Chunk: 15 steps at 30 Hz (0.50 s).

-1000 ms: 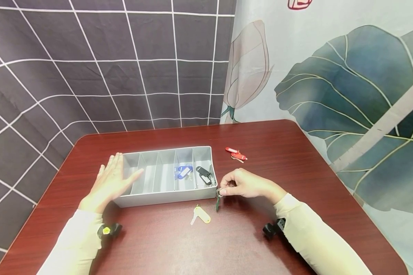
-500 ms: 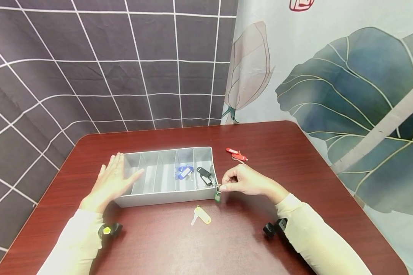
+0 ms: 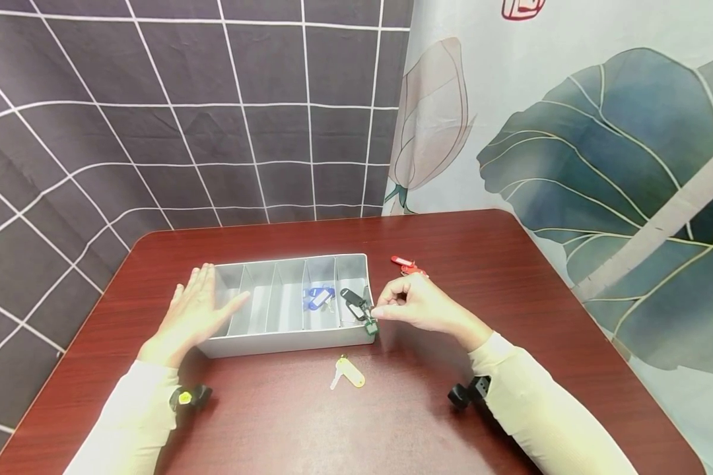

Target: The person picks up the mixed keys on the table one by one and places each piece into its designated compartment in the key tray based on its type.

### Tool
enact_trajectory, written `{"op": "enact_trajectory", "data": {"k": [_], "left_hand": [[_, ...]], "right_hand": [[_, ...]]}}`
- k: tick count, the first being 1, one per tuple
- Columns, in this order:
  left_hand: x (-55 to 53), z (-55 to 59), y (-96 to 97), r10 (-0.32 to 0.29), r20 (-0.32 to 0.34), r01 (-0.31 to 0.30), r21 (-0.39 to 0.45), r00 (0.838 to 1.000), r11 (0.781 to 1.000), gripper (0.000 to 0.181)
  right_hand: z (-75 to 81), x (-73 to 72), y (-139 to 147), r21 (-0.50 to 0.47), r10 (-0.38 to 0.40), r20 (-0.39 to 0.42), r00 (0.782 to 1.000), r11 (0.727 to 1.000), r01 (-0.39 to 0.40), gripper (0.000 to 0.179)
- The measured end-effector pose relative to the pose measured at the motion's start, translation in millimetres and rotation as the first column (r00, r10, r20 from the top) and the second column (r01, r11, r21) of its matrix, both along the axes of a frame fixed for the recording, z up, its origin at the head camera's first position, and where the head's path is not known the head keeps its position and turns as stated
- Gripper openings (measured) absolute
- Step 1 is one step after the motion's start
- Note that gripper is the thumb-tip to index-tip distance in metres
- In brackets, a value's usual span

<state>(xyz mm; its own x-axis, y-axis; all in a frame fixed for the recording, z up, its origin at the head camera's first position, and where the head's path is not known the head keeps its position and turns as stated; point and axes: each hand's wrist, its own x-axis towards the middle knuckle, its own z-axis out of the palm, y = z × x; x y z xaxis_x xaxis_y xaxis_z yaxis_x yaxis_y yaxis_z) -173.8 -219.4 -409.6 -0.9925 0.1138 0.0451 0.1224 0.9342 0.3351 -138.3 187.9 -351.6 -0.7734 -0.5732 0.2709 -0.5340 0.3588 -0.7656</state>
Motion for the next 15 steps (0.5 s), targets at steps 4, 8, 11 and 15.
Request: {"op": "enact_trajectory", "data": {"k": [4, 8, 11, 15], "left_hand": [[-0.2, -0.1, -0.1, 0.000, -0.003, 0.000, -0.002, 1.000, 1.000, 0.117], [-0.5, -0.5, -0.1, 0.000, -0.003, 0.000, -0.005, 1.000, 1.000, 0.119], [-0.8, -1.0, -0.2, 0.000, -0.007, 0.000, -0.006, 1.000, 1.000, 0.119], [-1.0, -1.7, -0.4, 0.002, -0.016, -0.002, -0.002, 1.000, 1.000, 0.117]], "right_hand": [[6.0, 0.9, -7.1, 0.007, -0.070, 0.006, 0.998, 0.998, 0.070, 0.014], [9.4, -0.8, -13.8, -0.001, -0.117, 0.013, 0.993, 0.993, 0.117, 0.015], [7.5, -6.7, -18.5, -0.015, -0.111, -0.022, 0.994, 0.994, 0.110, 0.016], [-3.1, -20.4, -22.3, -0.022, -0.105, -0.052, 0.993, 0.994, 0.104, 0.016]]}}
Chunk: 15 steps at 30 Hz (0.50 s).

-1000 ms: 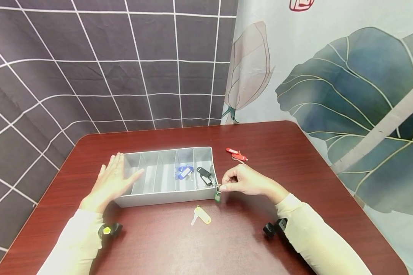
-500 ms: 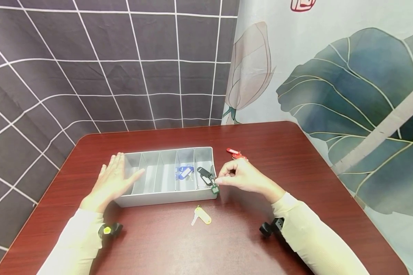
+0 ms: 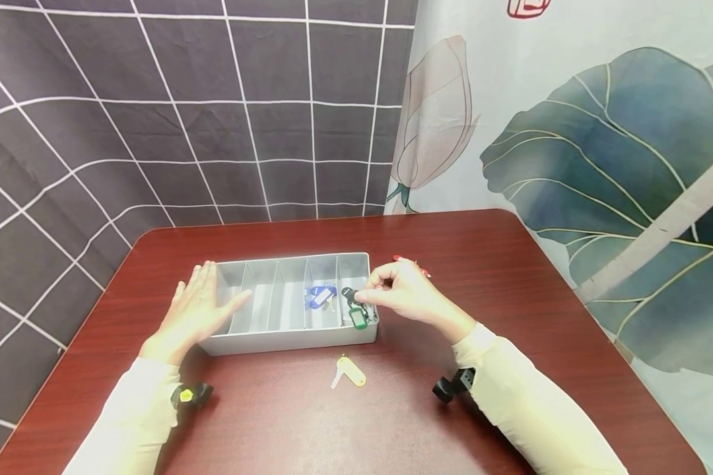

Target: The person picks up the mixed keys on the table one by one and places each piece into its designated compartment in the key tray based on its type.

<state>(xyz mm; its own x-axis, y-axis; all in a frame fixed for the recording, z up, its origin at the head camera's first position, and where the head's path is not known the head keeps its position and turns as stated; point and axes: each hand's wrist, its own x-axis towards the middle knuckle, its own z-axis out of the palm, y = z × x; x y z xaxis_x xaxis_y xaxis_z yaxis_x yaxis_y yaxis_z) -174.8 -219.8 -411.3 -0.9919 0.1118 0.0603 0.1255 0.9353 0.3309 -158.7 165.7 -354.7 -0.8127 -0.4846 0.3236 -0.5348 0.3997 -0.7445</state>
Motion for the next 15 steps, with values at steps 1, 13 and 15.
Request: {"op": "enact_trajectory", "data": {"k": [1, 13, 15], "left_hand": [[-0.1, 0.0, 0.0, 0.000, -0.002, 0.000, 0.003, 1.000, 1.000, 0.116], [-0.1, -0.1, 0.0, 0.004, 0.001, -0.004, 0.002, 1.000, 1.000, 0.119], [0.1, 0.2, -0.1, 0.004, 0.001, -0.004, 0.002, 1.000, 1.000, 0.119]], "right_hand": [[-2.3, -2.9, -0.8, -0.002, -0.001, 0.003, 1.000, 1.000, 0.001, 0.015], [-1.8, -11.6, -17.1, -0.062, 0.004, 0.128, 0.992, 0.998, 0.003, 0.005], [-0.5, -12.2, -19.7, -0.076, 0.013, 0.149, 0.989, 0.997, -0.002, 0.005]]}}
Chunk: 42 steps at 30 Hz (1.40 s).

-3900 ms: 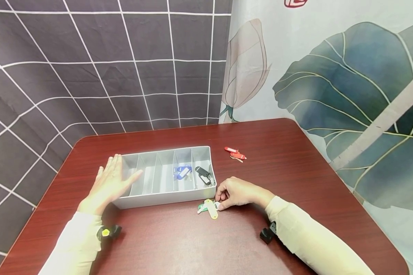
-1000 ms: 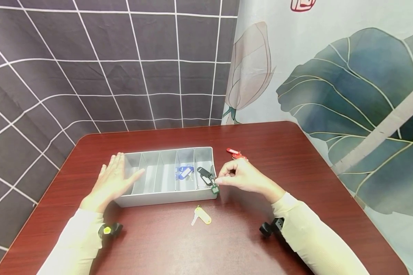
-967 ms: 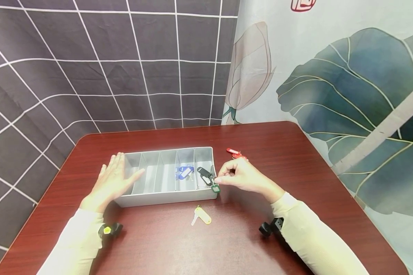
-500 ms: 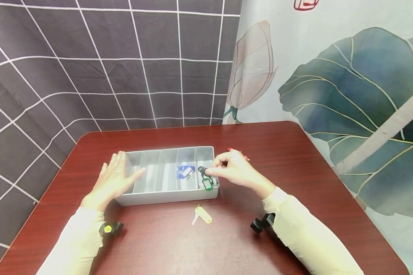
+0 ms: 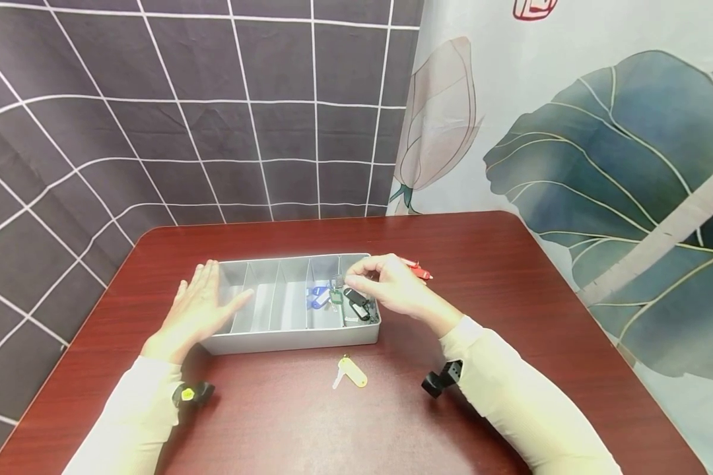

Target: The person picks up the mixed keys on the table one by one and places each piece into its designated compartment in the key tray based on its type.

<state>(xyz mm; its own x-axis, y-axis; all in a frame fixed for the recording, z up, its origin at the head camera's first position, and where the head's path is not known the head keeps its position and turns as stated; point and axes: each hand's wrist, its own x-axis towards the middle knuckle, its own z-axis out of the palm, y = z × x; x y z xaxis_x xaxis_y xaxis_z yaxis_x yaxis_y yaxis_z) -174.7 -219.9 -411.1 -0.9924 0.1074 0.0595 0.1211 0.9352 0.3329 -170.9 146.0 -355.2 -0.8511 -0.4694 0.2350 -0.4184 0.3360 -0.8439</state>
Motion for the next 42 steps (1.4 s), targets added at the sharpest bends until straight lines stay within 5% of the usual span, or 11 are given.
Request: {"op": "enact_trajectory", "data": {"k": [18, 32, 42], "left_hand": [[1.0, 0.2, 1.0, -0.001, -0.006, 0.001, 0.002, 1.000, 1.000, 0.116], [1.6, -1.5, 0.9, 0.003, 0.000, -0.003, 0.005, 1.000, 1.000, 0.118], [2.3, -0.2, 1.7, 0.003, -0.010, -0.003, 0.004, 1.000, 1.000, 0.117]], "right_hand": [[6.0, -14.7, -31.5, -0.055, 0.058, 0.077, 0.995, 0.997, -0.053, 0.009], [1.6, -30.2, -52.8, -0.080, 0.102, 0.021, 0.995, 0.992, -0.100, 0.010], [-2.7, -44.9, -65.9, -0.038, 0.044, 0.038, 0.998, 0.998, -0.043, 0.013]]}}
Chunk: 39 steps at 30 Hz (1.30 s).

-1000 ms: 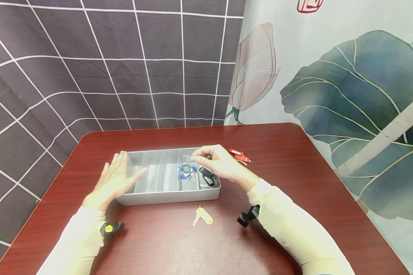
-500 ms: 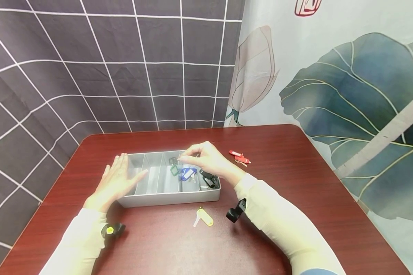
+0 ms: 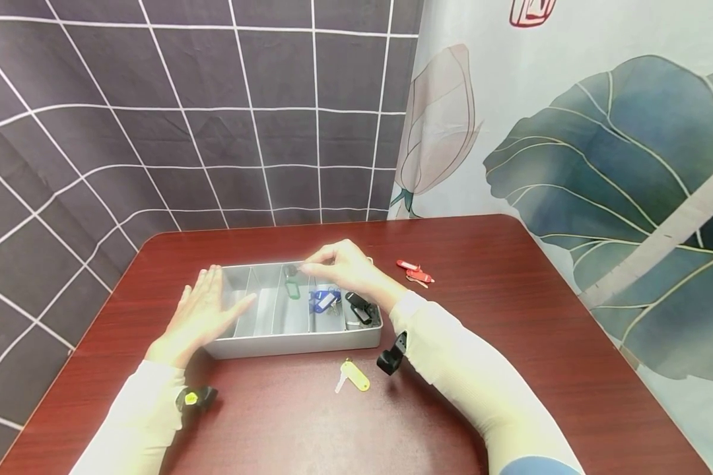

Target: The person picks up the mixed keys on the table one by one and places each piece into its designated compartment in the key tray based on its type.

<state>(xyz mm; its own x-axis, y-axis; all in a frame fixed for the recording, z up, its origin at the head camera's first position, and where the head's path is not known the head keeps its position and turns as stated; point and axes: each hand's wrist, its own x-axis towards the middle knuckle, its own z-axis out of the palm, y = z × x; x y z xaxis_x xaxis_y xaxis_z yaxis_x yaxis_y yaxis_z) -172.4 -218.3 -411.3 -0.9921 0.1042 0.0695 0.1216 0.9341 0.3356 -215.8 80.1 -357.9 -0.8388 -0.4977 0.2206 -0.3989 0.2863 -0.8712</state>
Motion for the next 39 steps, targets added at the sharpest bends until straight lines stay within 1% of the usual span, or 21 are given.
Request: {"op": "enact_trajectory", "data": {"k": [6, 10, 13, 20, 25, 28, 39], "left_hand": [[-0.6, -0.3, 0.7, 0.001, -0.001, -0.001, -0.002, 1.000, 1.000, 0.117], [-1.2, -0.8, 1.5, 0.002, 0.004, -0.002, 0.000, 1.000, 1.000, 0.117], [-1.4, -1.0, 1.7, 0.002, 0.001, -0.002, -0.002, 1.000, 1.000, 0.117], [-1.5, -0.8, 1.7, 0.005, -0.004, -0.005, -0.006, 1.000, 1.000, 0.117], [-0.8, -0.1, 1.7, 0.007, 0.000, -0.007, -0.005, 1.000, 1.000, 0.117], [-0.6, 0.2, 1.7, 0.009, 0.001, -0.009, -0.002, 1.000, 1.000, 0.117], [-0.7, 0.5, 1.1, 0.006, -0.002, -0.006, -0.003, 1.000, 1.000, 0.114]], "right_hand": [[-5.9, -8.7, -6.8, 0.054, -0.064, 0.086, 0.994, 0.997, 0.060, 0.015], [-9.4, -12.8, -8.9, 0.096, -0.107, 0.117, 0.987, 0.991, 0.096, 0.013], [-11.4, -16.1, -9.0, 0.124, -0.125, 0.126, 0.984, 0.986, 0.110, 0.012], [-16.2, -23.7, -9.4, 0.174, -0.117, 0.135, 0.984, 0.980, 0.092, 0.012], [-16.4, -25.9, -10.6, 0.229, -0.134, 0.146, 0.980, 0.968, 0.098, 0.013], [-16.8, -27.2, -11.5, 0.259, -0.137, 0.137, 0.981, 0.961, 0.098, 0.014], [-18.4, -29.6, -13.5, 0.293, -0.132, 0.124, 0.983, 0.952, 0.091, 0.012]]}}
